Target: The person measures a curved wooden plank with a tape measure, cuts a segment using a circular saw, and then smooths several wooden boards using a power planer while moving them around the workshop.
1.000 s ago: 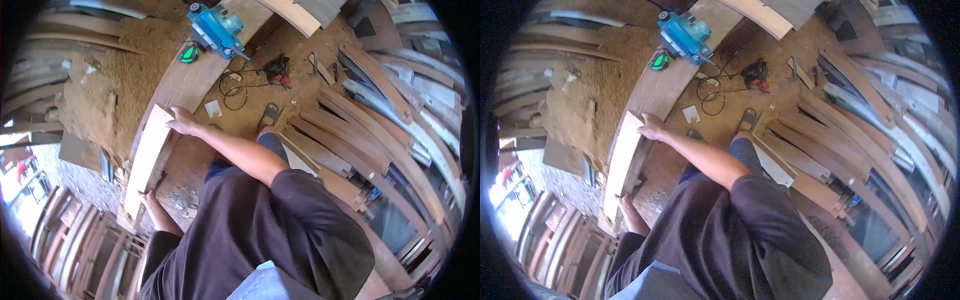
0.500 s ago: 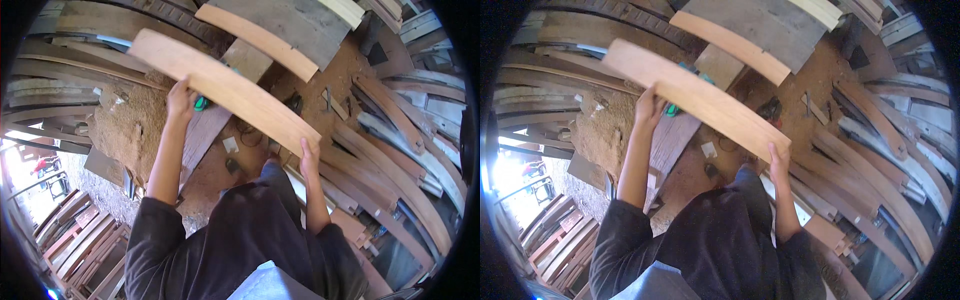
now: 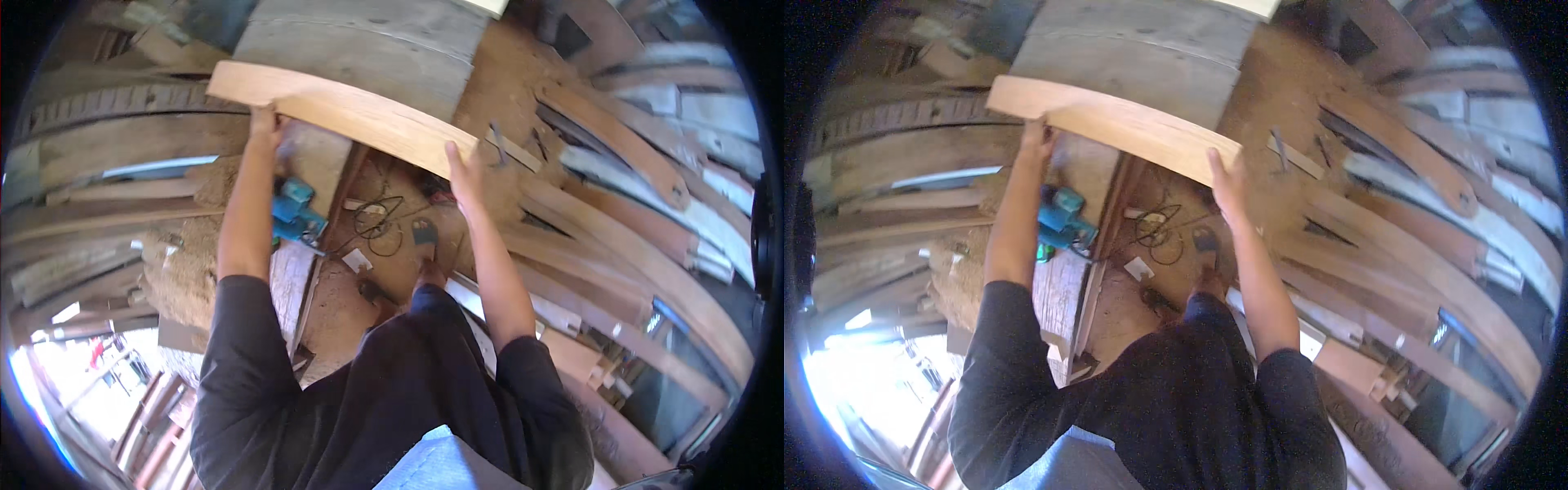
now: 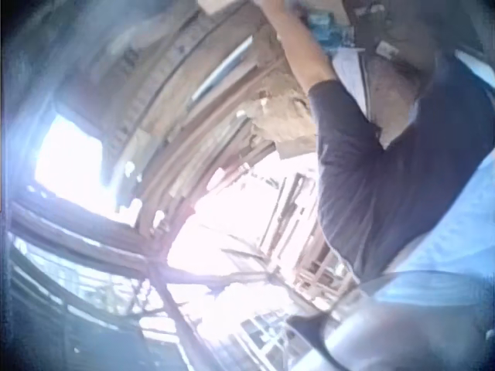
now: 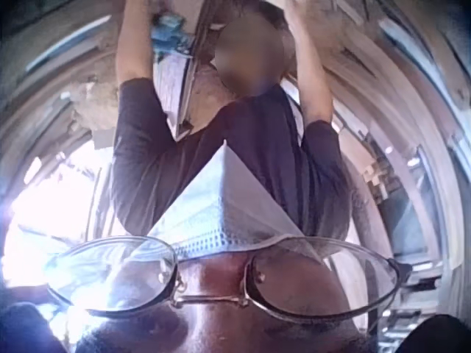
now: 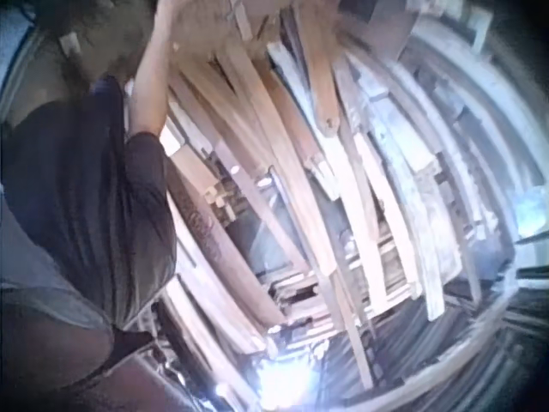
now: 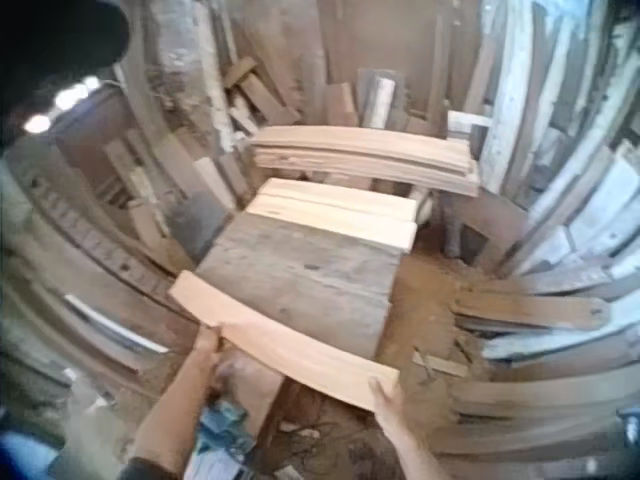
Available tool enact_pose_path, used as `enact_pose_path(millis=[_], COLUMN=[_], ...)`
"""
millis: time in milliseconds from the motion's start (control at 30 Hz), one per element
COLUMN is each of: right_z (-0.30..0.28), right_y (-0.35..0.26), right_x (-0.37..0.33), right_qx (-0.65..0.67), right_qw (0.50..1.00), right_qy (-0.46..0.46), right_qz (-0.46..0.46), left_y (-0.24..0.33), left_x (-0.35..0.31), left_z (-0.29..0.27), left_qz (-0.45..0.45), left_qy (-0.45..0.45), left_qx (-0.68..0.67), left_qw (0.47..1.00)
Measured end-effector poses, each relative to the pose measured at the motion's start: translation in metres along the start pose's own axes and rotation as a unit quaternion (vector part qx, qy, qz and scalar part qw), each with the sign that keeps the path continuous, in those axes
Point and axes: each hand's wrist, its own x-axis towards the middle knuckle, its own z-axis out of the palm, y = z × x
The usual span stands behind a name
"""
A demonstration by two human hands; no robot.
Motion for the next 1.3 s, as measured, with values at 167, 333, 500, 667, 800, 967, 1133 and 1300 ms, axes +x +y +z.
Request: enact_pose_path(millis=[167, 333, 500, 667, 800, 967, 1133, 1300], right_z=[-0.025, -0.031, -0.045, -0.028, -0.035, -0.035, -0.032, -0.05], right_y=[0.024, 0.013, 0.008, -0.011, 0.002, 0.007, -0.02, -0.014], right_x=[0.015, 0.034, 0.043, 0.034, 0.036, 0.041, 0.059, 0.084], right_qx=[0.062, 0.329, 0.336, 0.346, 0.344, 0.351, 0.343, 0.345], right_qw=[0.996, 0.933, 0.907, 0.897, 0.901, 0.908, 0.919, 0.914], right_qy=[0.032, -0.032, -0.077, -0.049, -0.043, -0.012, 0.001, -0.011], right_qz=[0.051, 0.146, 0.244, 0.272, 0.26, 0.23, 0.193, 0.215], left_y=[-0.029, -0.015, -0.031, -0.02, -0.026, -0.03, -0.013, -0.026], left_x=[-0.027, -0.02, -0.032, -0.034, -0.03, -0.029, -0.014, -0.009], left_z=[0.07, 0.054, 0.078, 0.065, 0.062, 0.067, 0.077, 0.112], left_qz=[0.003, -0.017, 0.023, 0.027, 0.033, 0.031, 0.058, 0.028], left_qy=[0.061, -0.01, 0.029, 0.042, 0.034, 0.02, -0.063, 0.013], left_qx=[0.023, 0.027, 0.098, 0.082, 0.108, 0.074, 0.06, 0.07], left_qw=[0.998, 0.999, 0.994, 0.995, 0.993, 0.997, 0.995, 0.997])
